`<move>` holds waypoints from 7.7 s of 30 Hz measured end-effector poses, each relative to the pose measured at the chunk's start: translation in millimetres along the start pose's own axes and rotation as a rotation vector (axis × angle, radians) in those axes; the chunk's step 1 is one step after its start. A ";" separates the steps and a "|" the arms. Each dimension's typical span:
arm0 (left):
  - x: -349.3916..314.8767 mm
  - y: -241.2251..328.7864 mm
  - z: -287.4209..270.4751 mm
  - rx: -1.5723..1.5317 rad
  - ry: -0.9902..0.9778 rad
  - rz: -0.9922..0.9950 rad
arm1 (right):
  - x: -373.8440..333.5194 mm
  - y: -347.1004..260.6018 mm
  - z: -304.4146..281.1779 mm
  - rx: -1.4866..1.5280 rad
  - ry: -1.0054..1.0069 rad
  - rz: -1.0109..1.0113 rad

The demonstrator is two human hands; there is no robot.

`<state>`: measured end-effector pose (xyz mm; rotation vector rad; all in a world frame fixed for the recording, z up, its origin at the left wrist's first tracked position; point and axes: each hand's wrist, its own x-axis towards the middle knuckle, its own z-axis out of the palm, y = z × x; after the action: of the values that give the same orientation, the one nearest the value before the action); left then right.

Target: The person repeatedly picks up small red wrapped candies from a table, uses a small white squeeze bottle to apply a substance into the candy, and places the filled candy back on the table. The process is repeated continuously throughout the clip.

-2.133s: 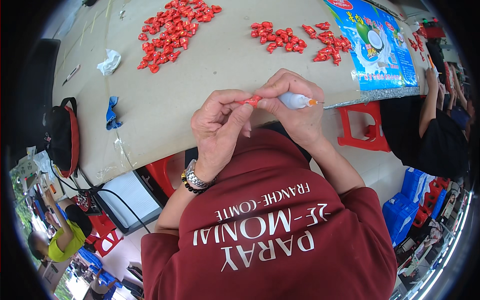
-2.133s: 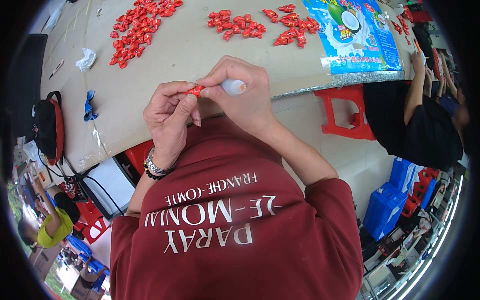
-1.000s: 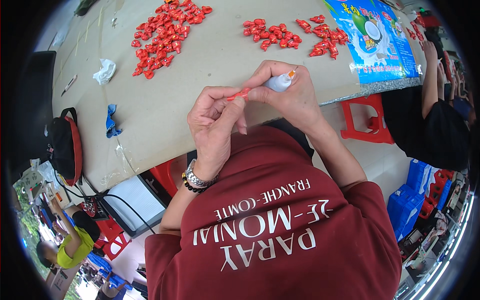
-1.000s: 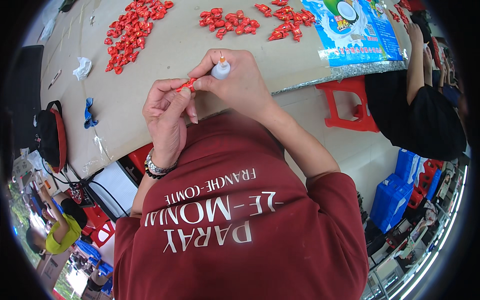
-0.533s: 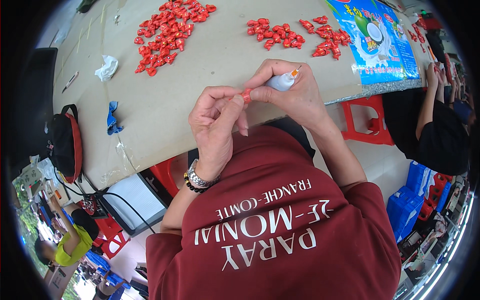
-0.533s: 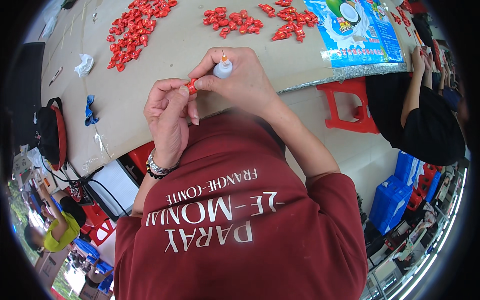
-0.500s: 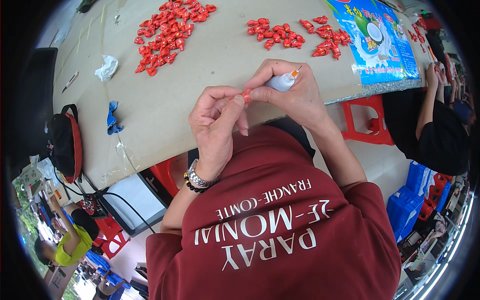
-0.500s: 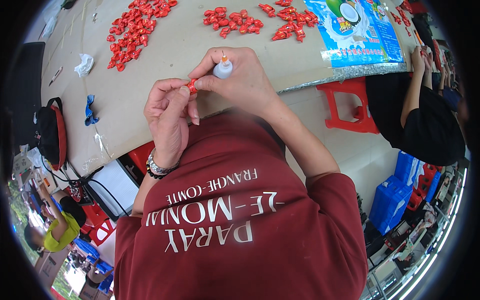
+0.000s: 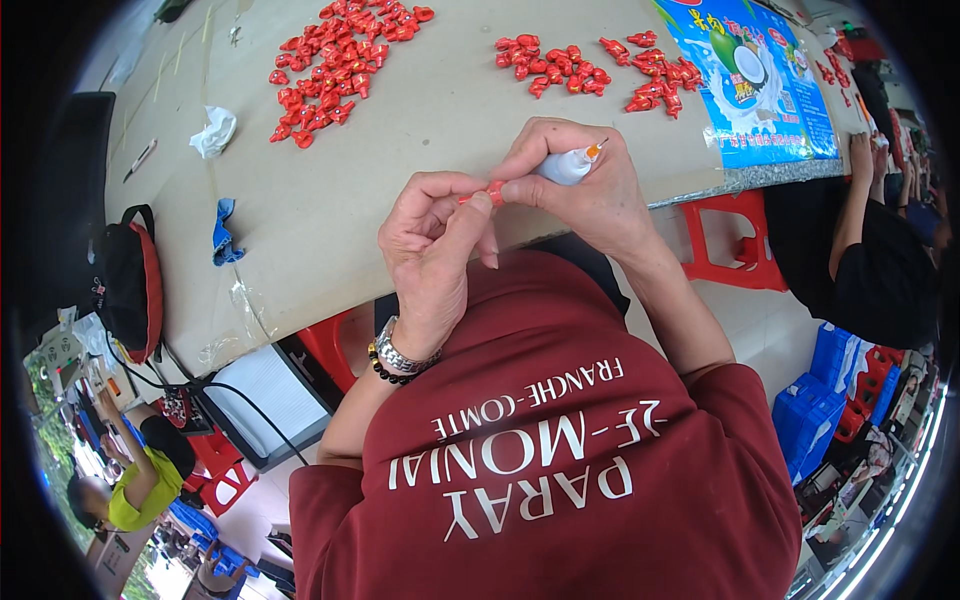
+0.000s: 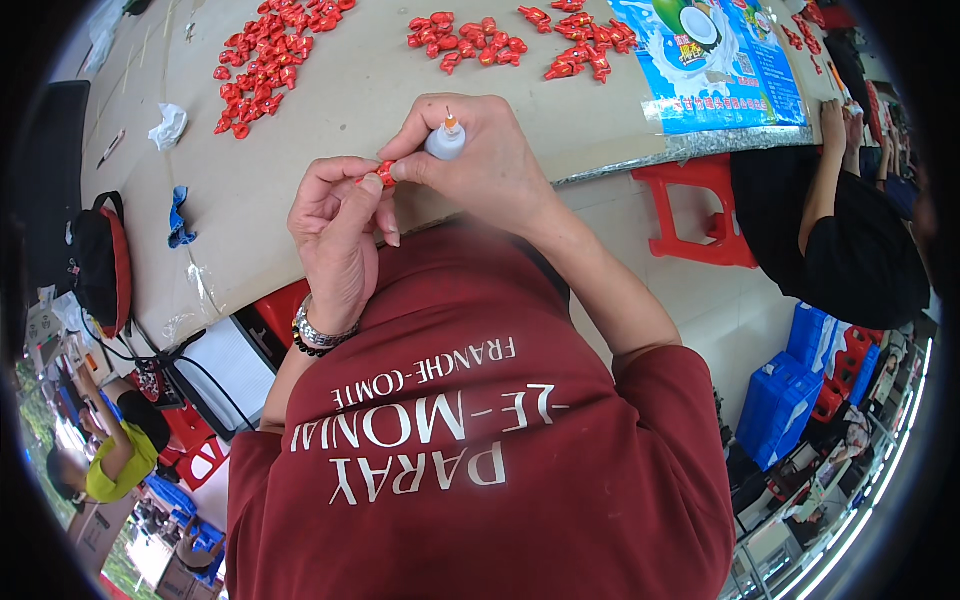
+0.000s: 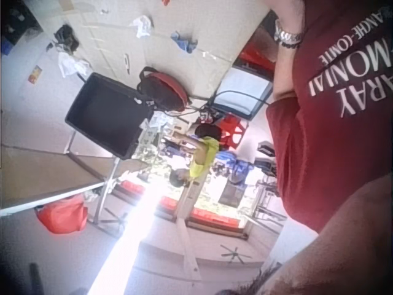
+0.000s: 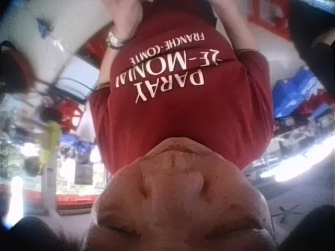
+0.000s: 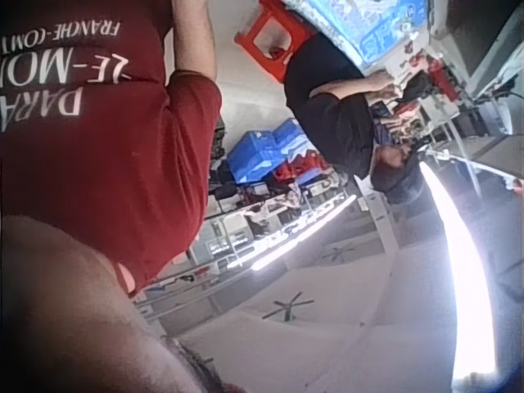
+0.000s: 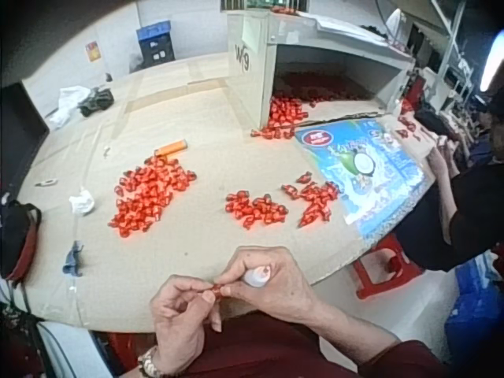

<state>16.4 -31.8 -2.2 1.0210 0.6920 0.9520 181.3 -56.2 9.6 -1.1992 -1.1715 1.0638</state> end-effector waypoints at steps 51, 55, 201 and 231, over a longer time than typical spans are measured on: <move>82.1 55.3 -71.9 1.037 0.121 0.200 | -5.1 -31.8 -102.8 -0.223 0.639 0.052; 52.5 57.0 -40.1 0.003 0.036 -0.249 | 0.5 -38.4 -52.4 -0.028 0.360 -0.009; 4.6 17.7 -27.5 -0.596 0.012 -0.109 | -18.0 -42.0 7.1 -0.565 0.299 -0.709; 0.8 19.2 -27.0 -0.722 -0.072 -0.277 | 97.5 -7.7 -20.9 -1.462 0.016 -0.212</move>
<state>-12.1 -16.7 5.3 0.3086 0.3627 0.8203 212.6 37.5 25.7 -2.0342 -2.0800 -0.1580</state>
